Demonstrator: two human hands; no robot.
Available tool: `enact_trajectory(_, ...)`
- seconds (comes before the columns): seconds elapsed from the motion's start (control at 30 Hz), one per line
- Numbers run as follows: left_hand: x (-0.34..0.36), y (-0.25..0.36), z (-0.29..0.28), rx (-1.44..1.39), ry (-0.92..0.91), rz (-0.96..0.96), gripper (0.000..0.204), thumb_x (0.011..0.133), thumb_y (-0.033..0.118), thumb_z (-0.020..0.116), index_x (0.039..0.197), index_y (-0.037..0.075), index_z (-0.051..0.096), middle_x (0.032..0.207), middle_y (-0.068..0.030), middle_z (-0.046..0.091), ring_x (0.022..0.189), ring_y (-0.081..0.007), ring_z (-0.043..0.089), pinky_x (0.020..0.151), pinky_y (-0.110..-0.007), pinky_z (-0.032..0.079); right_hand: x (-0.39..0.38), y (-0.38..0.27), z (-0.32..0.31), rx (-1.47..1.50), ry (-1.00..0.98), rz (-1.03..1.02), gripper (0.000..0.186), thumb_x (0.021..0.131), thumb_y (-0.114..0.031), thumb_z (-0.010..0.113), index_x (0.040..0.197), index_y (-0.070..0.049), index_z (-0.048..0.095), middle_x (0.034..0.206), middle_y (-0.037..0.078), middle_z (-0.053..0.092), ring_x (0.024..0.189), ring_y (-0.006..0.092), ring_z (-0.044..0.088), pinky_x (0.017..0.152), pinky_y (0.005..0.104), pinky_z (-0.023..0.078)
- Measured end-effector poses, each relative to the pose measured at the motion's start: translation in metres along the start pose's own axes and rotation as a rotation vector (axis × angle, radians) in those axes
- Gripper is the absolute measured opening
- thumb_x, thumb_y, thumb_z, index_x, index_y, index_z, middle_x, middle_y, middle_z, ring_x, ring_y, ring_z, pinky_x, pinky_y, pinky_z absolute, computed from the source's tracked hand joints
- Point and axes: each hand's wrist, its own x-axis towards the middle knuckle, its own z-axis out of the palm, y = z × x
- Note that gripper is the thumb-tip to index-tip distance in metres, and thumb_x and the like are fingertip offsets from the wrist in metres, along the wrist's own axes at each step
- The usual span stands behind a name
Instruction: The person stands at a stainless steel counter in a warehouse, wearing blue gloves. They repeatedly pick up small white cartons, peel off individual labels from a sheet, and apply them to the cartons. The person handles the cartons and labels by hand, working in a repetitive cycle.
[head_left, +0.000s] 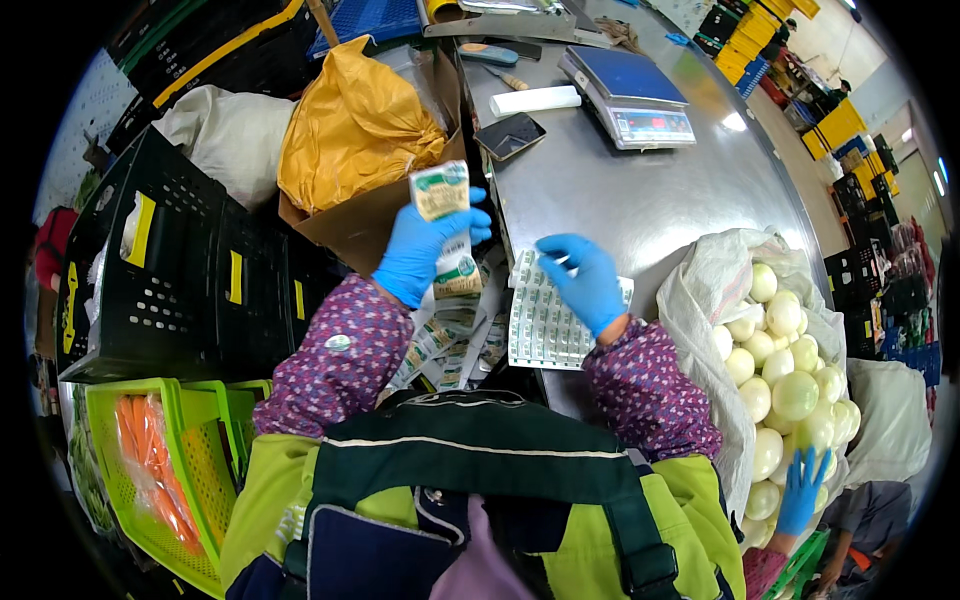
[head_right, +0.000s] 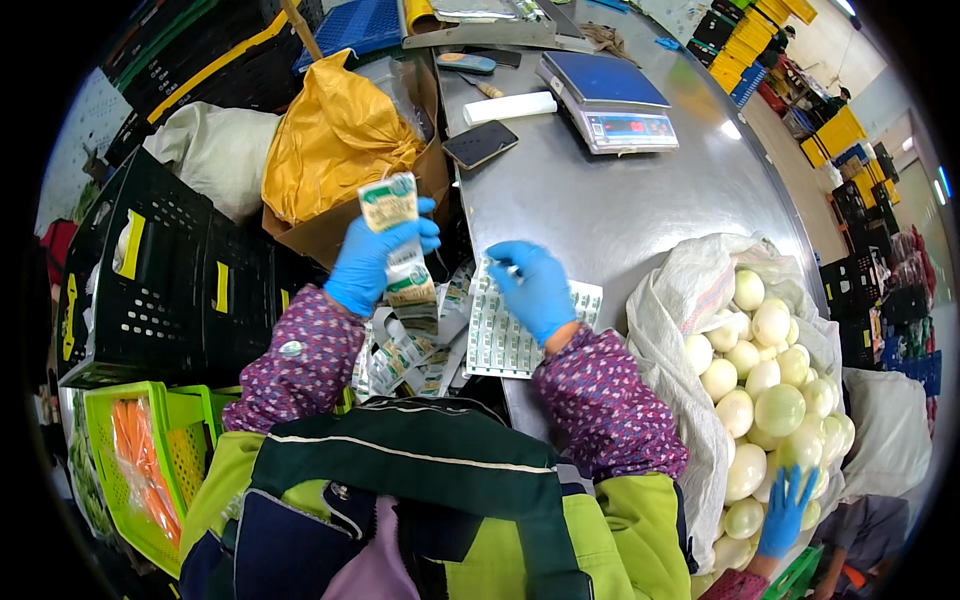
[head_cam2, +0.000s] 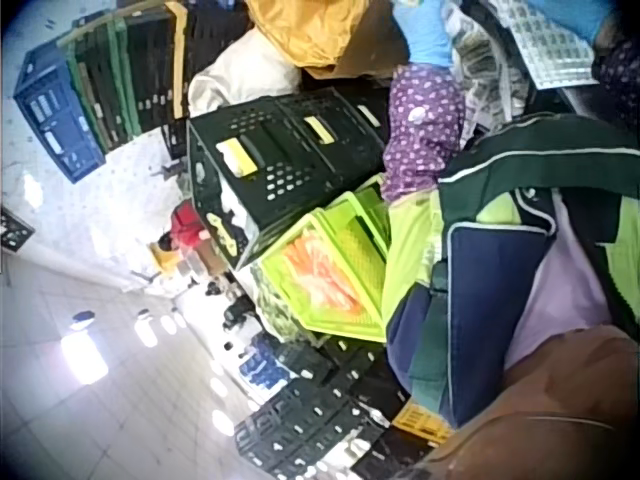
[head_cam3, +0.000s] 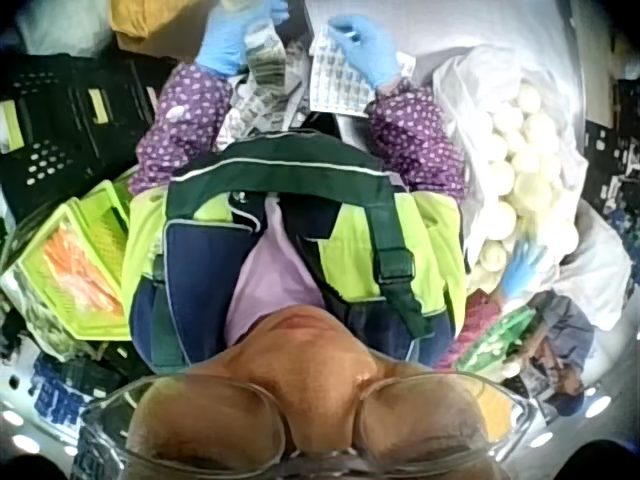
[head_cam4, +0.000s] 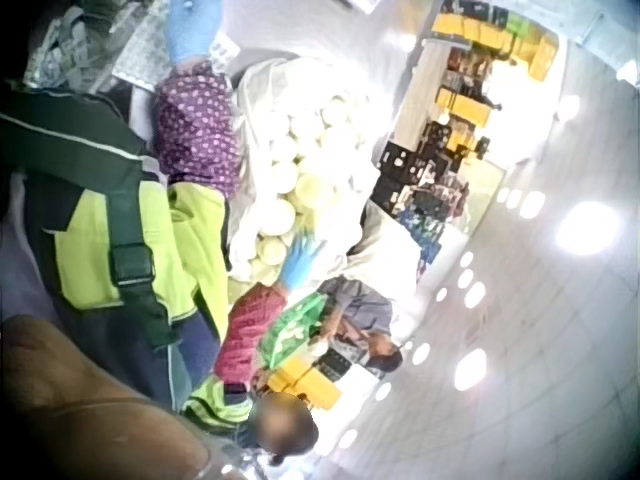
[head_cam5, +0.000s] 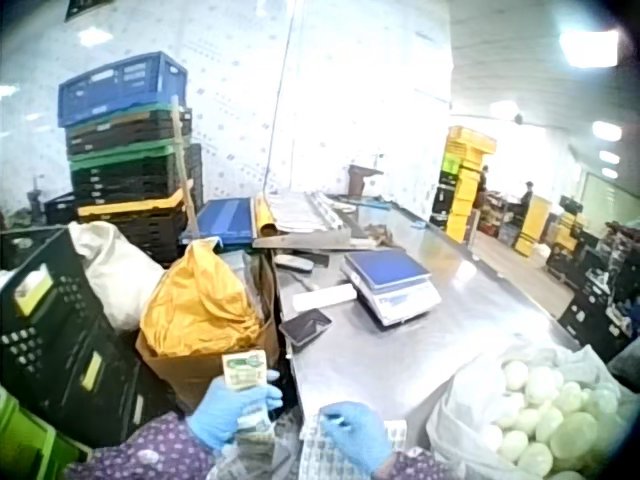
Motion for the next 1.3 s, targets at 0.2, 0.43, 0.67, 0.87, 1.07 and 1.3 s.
enact_trajectory(0.2,0.018,-0.082,0.013,0.206,0.009,-0.042,0.039,0.069,-0.001,0.066,0.106,-0.002,0.055,0.096,-0.0081,0.061,0.086,-0.0136,0.058,0.077,-0.025,0.047,0.021,0.025,-0.017,-0.521,-0.025,-0.371,0.014,0.068,-0.004,0.061,0.081,-0.009,0.062,0.081,0.007,0.061,0.079,0.0264,0.053,0.071,0.0346,0.044)
enact_trajectory(0.43,0.023,-0.095,0.018,0.440,-0.064,-0.001,0.033,0.068,0.000,0.066,0.100,-0.002,0.056,0.089,-0.0091,0.061,0.080,-0.0132,0.057,0.073,-0.025,0.047,0.023,0.036,-0.004,-0.553,-0.126,-0.422,0.018,0.066,-0.005,0.064,0.082,-0.009,0.060,0.078,0.006,0.058,0.077,0.0249,0.051,0.070,0.0337,0.043)
enact_trajectory(0.67,0.016,-0.084,0.027,0.360,-0.027,-0.036,0.031,0.069,-0.002,0.065,0.098,0.001,0.057,0.089,-0.0059,0.060,0.081,-0.0121,0.056,0.074,-0.024,0.046,0.022,0.033,-0.002,-0.532,-0.073,-0.442,0.013,0.066,-0.008,0.061,0.079,-0.010,0.059,0.075,0.005,0.057,0.076,0.0252,0.051,0.069,0.0343,0.043)
enact_trajectory(0.87,0.021,-0.089,0.032,0.337,0.082,-0.112,0.031,0.069,-0.001,0.067,0.098,0.001,0.056,0.088,-0.0062,0.061,0.080,-0.0130,0.058,0.073,-0.024,0.046,0.016,0.028,-0.006,-0.643,-0.066,-0.549,0.012,0.065,-0.007,0.061,0.077,-0.010,0.058,0.075,0.006,0.056,0.075,0.0246,0.051,0.068,0.0335,0.044)
enact_trajectory(1.07,0.037,-0.110,0.011,0.173,0.088,-0.090,0.032,0.073,0.003,0.065,0.102,-0.001,0.054,0.089,-0.0090,0.062,0.077,-0.0143,0.059,0.070,-0.026,0.049,0.011,0.019,-0.025,-0.366,0.131,-0.419,0.011,0.069,-0.001,0.060,0.077,-0.008,0.059,0.075,0.005,0.057,0.075,0.0213,0.052,0.065,0.0327,0.044)
enact_trajectory(1.3,0.036,-0.010,-0.007,-0.097,-0.051,-0.149,0.031,0.089,0.013,0.042,0.117,-0.002,0.041,0.105,-0.0207,0.056,0.090,-0.0278,0.060,0.073,-0.035,0.053,0.009,0.024,-0.036,0.391,0.224,0.190,0.013,0.076,-0.014,0.066,0.081,-0.002,0.061,0.066,0.000,0.056,0.055,0.0066,0.048,0.050,0.0201,0.037)
